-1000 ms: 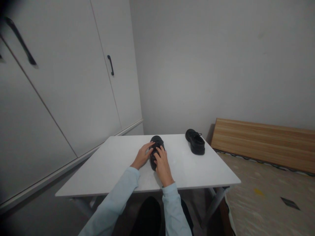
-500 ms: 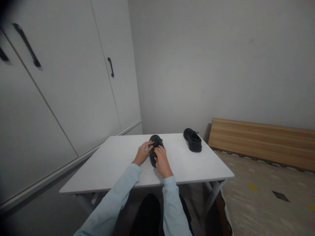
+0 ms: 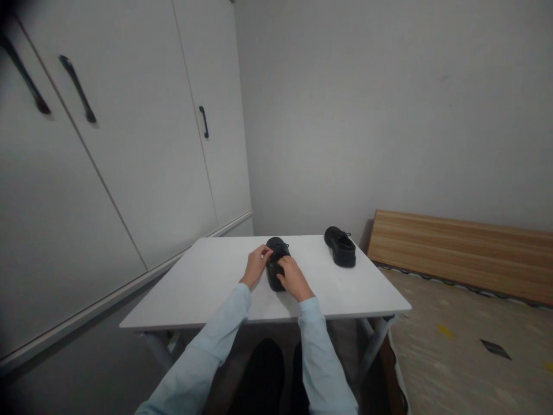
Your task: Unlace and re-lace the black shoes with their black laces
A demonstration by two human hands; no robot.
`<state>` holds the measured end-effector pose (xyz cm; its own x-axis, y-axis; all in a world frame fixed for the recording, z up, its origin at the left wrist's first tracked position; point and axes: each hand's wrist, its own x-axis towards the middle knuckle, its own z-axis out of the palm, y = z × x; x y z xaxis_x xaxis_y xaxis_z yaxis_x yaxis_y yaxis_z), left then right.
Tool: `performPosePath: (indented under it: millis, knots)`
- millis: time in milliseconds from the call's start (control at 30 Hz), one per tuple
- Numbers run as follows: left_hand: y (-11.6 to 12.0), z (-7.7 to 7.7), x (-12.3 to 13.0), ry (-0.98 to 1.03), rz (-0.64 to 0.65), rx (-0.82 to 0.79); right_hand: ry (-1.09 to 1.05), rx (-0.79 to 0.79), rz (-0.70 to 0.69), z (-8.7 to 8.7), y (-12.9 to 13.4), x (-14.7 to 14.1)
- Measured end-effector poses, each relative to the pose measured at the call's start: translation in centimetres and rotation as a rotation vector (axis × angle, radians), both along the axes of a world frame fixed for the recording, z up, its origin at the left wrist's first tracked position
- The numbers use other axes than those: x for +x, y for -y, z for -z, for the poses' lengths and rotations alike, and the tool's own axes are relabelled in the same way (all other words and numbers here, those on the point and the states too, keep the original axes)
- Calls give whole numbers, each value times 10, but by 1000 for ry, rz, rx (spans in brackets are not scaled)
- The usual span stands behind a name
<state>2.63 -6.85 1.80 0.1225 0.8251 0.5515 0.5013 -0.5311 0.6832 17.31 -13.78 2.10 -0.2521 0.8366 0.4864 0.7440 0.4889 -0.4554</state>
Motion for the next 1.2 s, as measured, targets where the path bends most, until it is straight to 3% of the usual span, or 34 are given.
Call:
performPosePath:
  millis: [267,600,833,1200]
  knots:
    - [2,-3,4,11,-16,8,235,-81,27,-21,2,4]
    - [21,-19,9,-233,-148,16,277,-54,70,-21,3,0]
    - [36,-25,1,-316,-167,0,341,-28,118,-16,2,-6]
    - [79,-71,-38,-286,-178,14,351,1,121,-14,-1,-6]
